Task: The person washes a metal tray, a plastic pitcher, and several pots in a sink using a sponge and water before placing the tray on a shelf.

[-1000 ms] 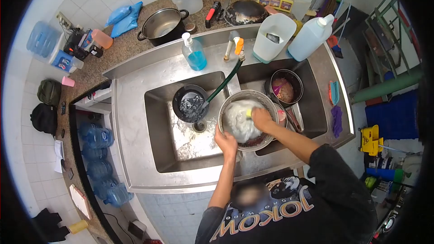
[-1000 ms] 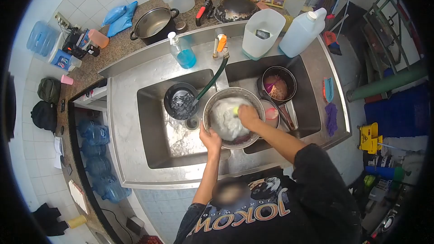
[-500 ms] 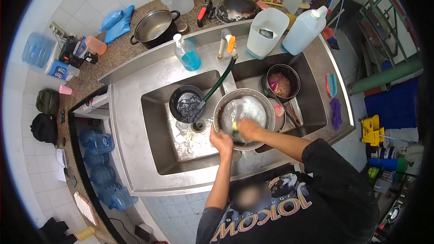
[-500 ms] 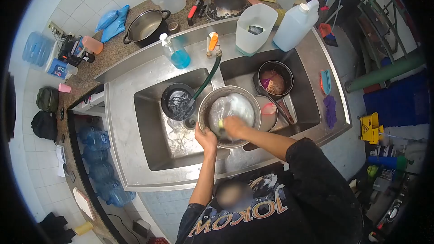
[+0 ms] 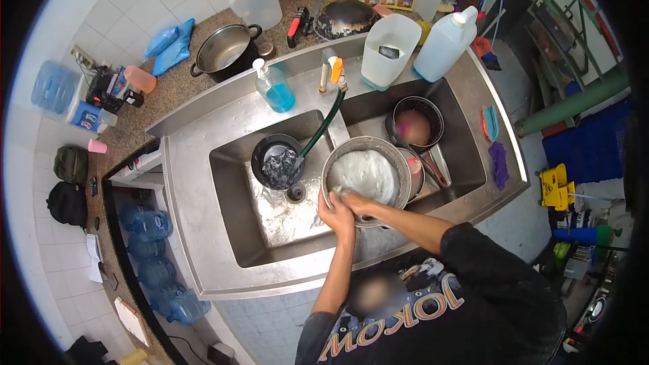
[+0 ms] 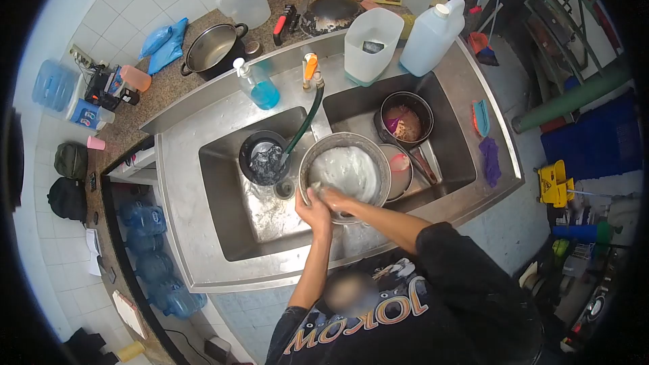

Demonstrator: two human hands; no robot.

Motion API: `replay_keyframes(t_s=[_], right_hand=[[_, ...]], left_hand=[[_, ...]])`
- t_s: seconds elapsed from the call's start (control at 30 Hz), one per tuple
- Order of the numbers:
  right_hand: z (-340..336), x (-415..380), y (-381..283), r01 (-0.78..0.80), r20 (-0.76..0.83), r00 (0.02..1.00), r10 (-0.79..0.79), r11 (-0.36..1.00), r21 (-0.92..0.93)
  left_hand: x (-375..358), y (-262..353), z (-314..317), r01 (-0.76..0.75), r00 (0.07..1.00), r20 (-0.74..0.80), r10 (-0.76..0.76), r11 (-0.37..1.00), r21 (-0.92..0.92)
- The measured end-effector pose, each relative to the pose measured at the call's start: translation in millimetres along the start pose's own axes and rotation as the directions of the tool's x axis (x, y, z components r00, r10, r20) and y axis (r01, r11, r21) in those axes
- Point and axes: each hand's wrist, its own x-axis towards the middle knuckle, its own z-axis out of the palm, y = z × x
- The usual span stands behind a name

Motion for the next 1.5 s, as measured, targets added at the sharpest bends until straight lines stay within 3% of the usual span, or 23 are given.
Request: replay_keyframes(t_s=[0.1,0.17,0.23,0.3,0.4,0.43,0.5,0.63,0.7,0.73,0.77,0.83,0.87,0.93,0.97,1.03,1.17,1.23,1.3,1.33,1.37,1.43,1.5], right_hand=[[-25.2,-40.7,-32.1,-0.092,0.067,0.994,0.083,0.987,0.134],[-26.6,-35.4,-43.4,-0.081,0.058,0.996,0.073,0.985,0.155],[-15.5,-21.9,-57.3,0.017,-0.292,0.941,0.172,0.836,0.548],[-13.3,9.4,-45.6,0.099,-0.411,0.894,0.181,0.814,0.572],[-18.4,21.6,-61.3,0.197,-0.742,0.620,0.255,0.865,0.462],[-17.2,18.0,-65.0,0.212,-0.744,0.624,0.239,0.865,0.455],[-6.8,-0.4,-62.6,0.312,-0.625,0.781,-0.023,0.880,0.358],[-6.7,-7.8,-65.8,0.331,-0.607,0.792,-0.073,0.885,0.326],[-17.5,9.9,-62.9,0.225,-0.819,0.563,0.109,0.933,0.280],[-20.7,35.0,-38.0,0.221,-0.909,0.351,0.223,0.924,0.312],[-24.6,46.8,-31.1,0.217,-0.906,0.351,0.236,0.921,0.324],[-38.2,63.4,-26.6,0.218,-0.742,-0.121,0.659,0.747,0.628],[-34.5,55.9,-30.7,0.214,-0.739,-0.119,0.663,0.744,0.633],[-28.1,31.7,-42.9,-0.083,-0.791,0.334,0.513,0.852,0.517],[-29.6,17.5,-32.0,-0.076,-0.628,0.694,0.352,0.903,0.422],[-17.6,0.8,-23.8,-0.151,-0.294,0.937,0.190,0.977,0.151],[-12.4,1.5,-22.2,0.075,-0.369,0.929,-0.008,0.983,0.167],[-35.4,16.8,-54.9,0.102,-0.576,0.721,0.385,0.763,0.638],[-39.6,37.0,-52.6,0.335,-0.746,0.391,0.539,0.672,0.661],[-39.7,45.8,-49.7,0.388,-0.861,0.205,0.466,0.769,0.509],[-37.6,42.5,-53.7,0.388,-0.861,0.216,0.460,0.769,0.508],[-17.5,17.2,-60.5,-0.022,-0.668,0.677,0.309,0.916,0.402],[2.6,-1.4,-41.7,-0.159,-0.383,0.904,0.190,0.981,0.111]], left_hand=[[0.2,-4.2,0.6,0.076,0.997,0.000,-0.076,0.993,-0.087],[2.6,-3.0,5.7,-0.038,0.999,0.015,0.041,0.991,-0.131],[1.3,-1.0,-1.3,0.032,0.994,0.109,-0.014,0.986,-0.166],[-0.3,-2.6,-2.6,0.074,0.992,0.103,-0.066,0.994,-0.076],[-3.9,-10.1,-6.7,0.040,0.993,0.109,-0.035,0.998,-0.047],[-1.1,-16.5,-8.7,0.062,0.990,0.126,-0.055,0.997,-0.052],[25.2,-17.4,-15.8,0.061,0.973,0.222,-0.057,0.998,-0.012],[45.8,12.5,-16.9,0.146,0.876,0.481,-0.014,0.960,-0.239],[44.3,-14.7,-11.6,-0.046,0.880,0.457,0.132,0.980,-0.195],[40.8,-15.2,-9.0,-0.094,0.891,0.432,0.143,0.987,-0.133],[33.1,-17.2,-10.0,-0.133,0.901,0.409,0.148,0.989,-0.064],[12.9,-6.3,0.9,-0.159,0.918,0.359,0.169,0.986,-0.056],[2.9,3.8,4.0,-0.220,0.920,0.326,0.217,0.975,-0.030],[4.7,-5.5,3.3,-0.182,0.941,0.291,0.173,0.983,0.002],[7.5,-13.4,6.8,-0.144,0.959,0.251,0.134,0.989,0.023],[46.4,-7.7,-1.5,-0.146,0.927,0.352,0.127,0.989,0.029],[61.5,-20.8,-11.2,-0.073,0.890,0.449,0.078,0.997,-0.029],[61.3,-23.3,-12.8,-0.047,0.872,0.485,0.060,0.998,-0.039],[51.2,-18.6,-19.1,-0.103,0.909,0.405,0.094,0.995,0.002],[42.2,-13.9,-18.8,-0.136,0.921,0.372,0.115,0.990,0.028],[36.4,-7.3,-15.2,-0.173,0.930,0.337,0.145,0.983,0.054],[34.9,-16.8,-14.2,0.052,0.946,0.325,-0.019,0.994,-0.095],[34.4,-13.0,-17.3,0.083,0.946,0.323,-0.037,0.988,-0.133]])
